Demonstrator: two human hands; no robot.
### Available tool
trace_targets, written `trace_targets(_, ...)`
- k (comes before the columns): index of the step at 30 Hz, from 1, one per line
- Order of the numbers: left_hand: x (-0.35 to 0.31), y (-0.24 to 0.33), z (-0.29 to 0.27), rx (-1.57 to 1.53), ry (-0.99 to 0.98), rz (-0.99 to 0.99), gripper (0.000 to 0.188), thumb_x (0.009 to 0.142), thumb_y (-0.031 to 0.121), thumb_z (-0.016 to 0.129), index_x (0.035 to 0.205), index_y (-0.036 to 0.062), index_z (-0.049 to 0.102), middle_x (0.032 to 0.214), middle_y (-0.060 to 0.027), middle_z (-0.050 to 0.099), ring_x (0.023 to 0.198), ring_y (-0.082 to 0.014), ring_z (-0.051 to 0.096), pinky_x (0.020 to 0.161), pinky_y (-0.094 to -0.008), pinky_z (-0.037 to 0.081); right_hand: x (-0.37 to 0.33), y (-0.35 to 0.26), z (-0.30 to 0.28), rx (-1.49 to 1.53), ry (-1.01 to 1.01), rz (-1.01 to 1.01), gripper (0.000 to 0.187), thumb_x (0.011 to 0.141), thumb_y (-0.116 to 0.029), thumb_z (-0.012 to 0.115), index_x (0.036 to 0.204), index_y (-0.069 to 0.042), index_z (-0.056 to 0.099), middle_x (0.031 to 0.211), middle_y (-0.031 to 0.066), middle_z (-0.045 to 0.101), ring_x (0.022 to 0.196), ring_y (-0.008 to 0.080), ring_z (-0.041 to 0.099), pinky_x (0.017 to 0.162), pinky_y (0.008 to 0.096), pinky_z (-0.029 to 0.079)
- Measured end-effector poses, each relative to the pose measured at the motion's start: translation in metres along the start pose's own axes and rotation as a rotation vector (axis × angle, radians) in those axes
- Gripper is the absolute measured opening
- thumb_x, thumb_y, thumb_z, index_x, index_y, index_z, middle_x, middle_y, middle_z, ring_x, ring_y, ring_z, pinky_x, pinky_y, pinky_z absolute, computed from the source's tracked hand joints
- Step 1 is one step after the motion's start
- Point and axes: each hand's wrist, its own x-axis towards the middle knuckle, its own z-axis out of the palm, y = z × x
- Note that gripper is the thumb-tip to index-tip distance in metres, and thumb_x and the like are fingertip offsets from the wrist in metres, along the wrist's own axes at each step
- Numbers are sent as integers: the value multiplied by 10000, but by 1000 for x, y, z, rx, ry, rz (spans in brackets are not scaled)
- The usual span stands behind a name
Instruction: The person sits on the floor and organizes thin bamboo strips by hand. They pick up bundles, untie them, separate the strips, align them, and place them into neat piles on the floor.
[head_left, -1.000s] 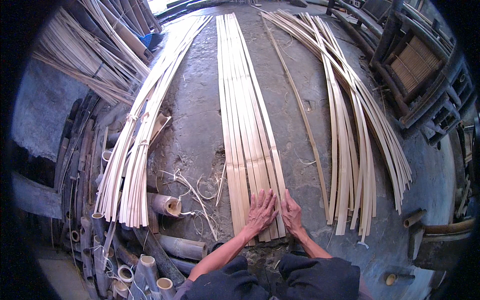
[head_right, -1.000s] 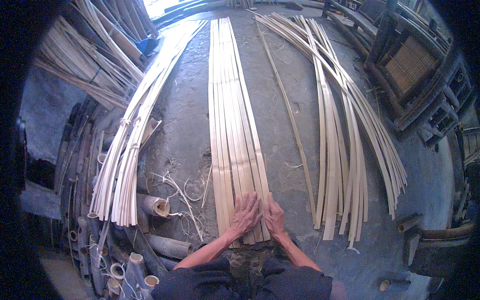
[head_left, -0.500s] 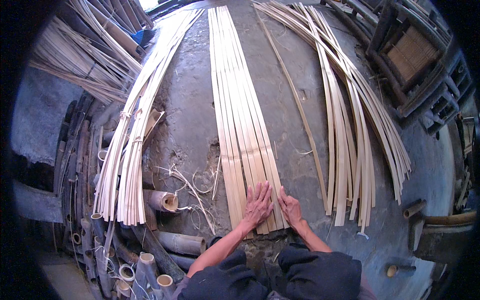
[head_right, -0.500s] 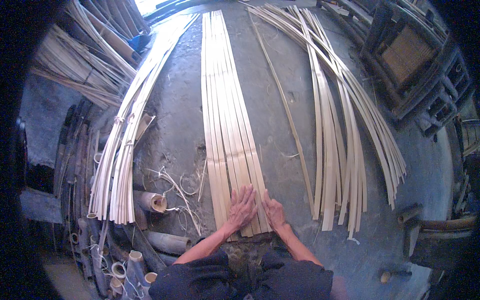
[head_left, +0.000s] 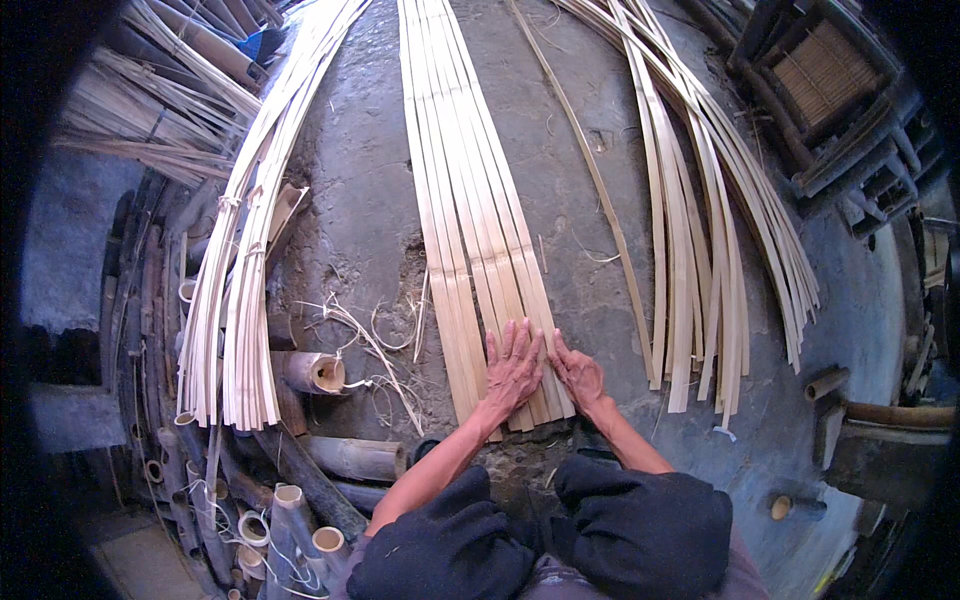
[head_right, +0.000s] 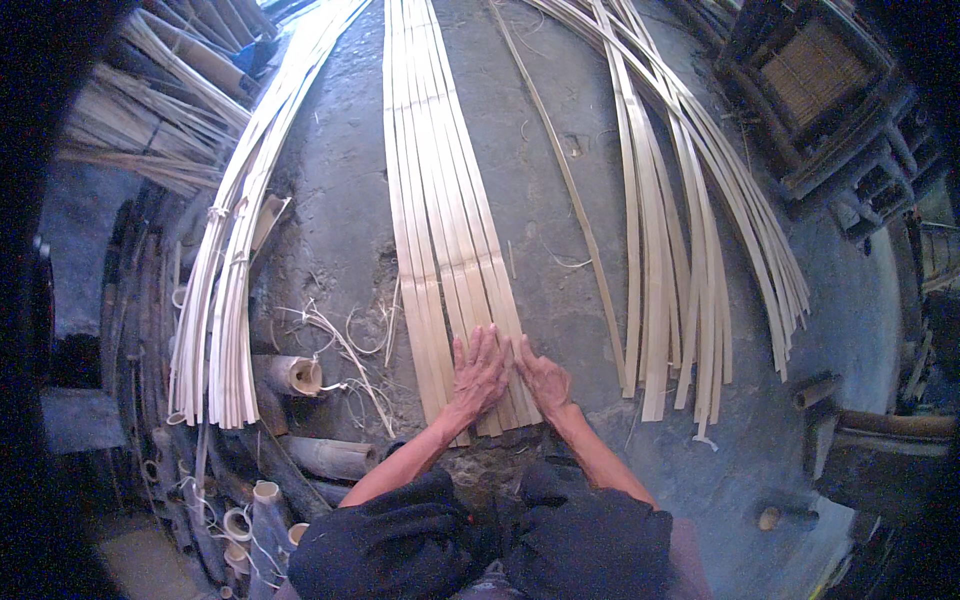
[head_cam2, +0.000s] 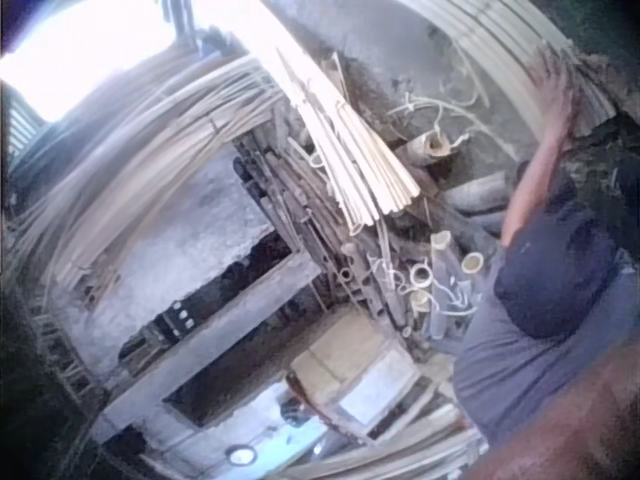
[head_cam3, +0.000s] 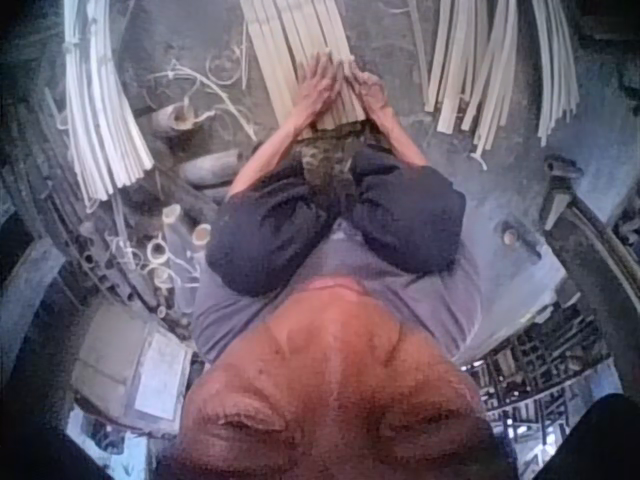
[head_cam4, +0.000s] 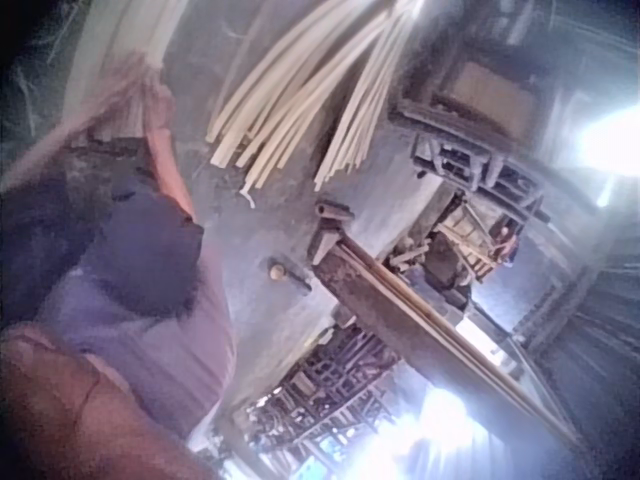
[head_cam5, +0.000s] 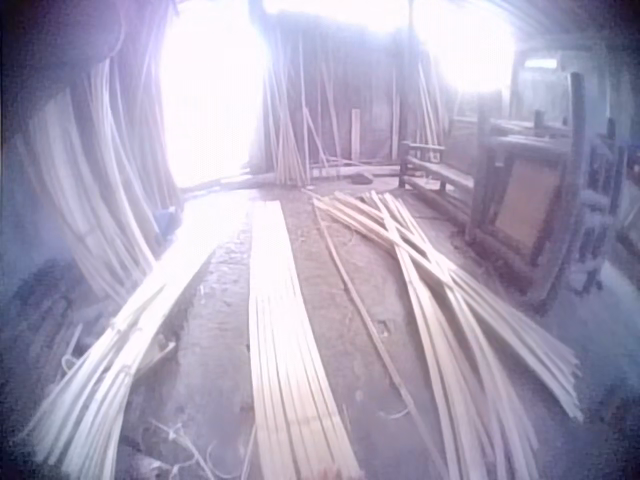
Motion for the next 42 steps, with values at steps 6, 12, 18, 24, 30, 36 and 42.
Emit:
trace_targets(6,-4,1,0,0,-67,-31,681,835,280,559,1452,82,349,1552,-134,217,1454,-321,121,1143,-578,43,-1,-3,2,-17,21,-10,498,976,-406,441,1426,-195,400,685,182,577,657,368,618,595,470,493)
trace_targets(12,-8,1,5,-15,-93,-76,612,903,295,493,1436,30,353,1551,-113,230,1456,-287,127,1152,-549,44,-2,-3,3,-21,-26,29,547,940,-390,517,1431,-182,393,748,194,619,686,372,634,605,477,499)
trace_targets(18,-2,1,0,-43,-51,-89,586,879,291,539,1389,30,416,1521,-105,294,1435,-259,200,1154,-515,82,-19,-28,-18,180,59,125,675,858,-369,639,1436,-136,381,986,232,659,905,387,652,741,424,522)
trace_targets(24,23,17,-26,-298,-52,-335,619,825,257,620,1353,4,421,1331,-154,461,1233,-299,431,1045,-458,297,-16,-21,-19,476,102,155,627,881,-279,618,1425,-73,385,1076,238,646,974,364,650,804,424,506)
trace_targets(30,39,21,-35,-1226,110,-804,544,915,221,549,1344,-67,379,1113,-248,561,1013,-344,574,870,-437,452,-18,-43,-40,649,103,168,555,939,-256,576,1424,-59,394,836,121,655,763,177,597,684,325,488)
trace_targets(36,47,26,-69,-1010,304,-774,488,968,248,476,1305,-101,427,1119,-285,582,1019,-389,590,907,-433,458,-19,-47,-30,571,200,150,447,979,-283,521,1383,-99,468,647,108,477,618,120,432,562,298,422)
trace_targets(42,40,-19,-51,-795,439,-649,486,958,230,472,1314,-95,420,1121,-264,565,1005,-377,559,894,-438,438,-8,-52,-27,524,112,186,424,978,-274,511,1373,-122,476,675,137,333,596,130,392,546,306,412)
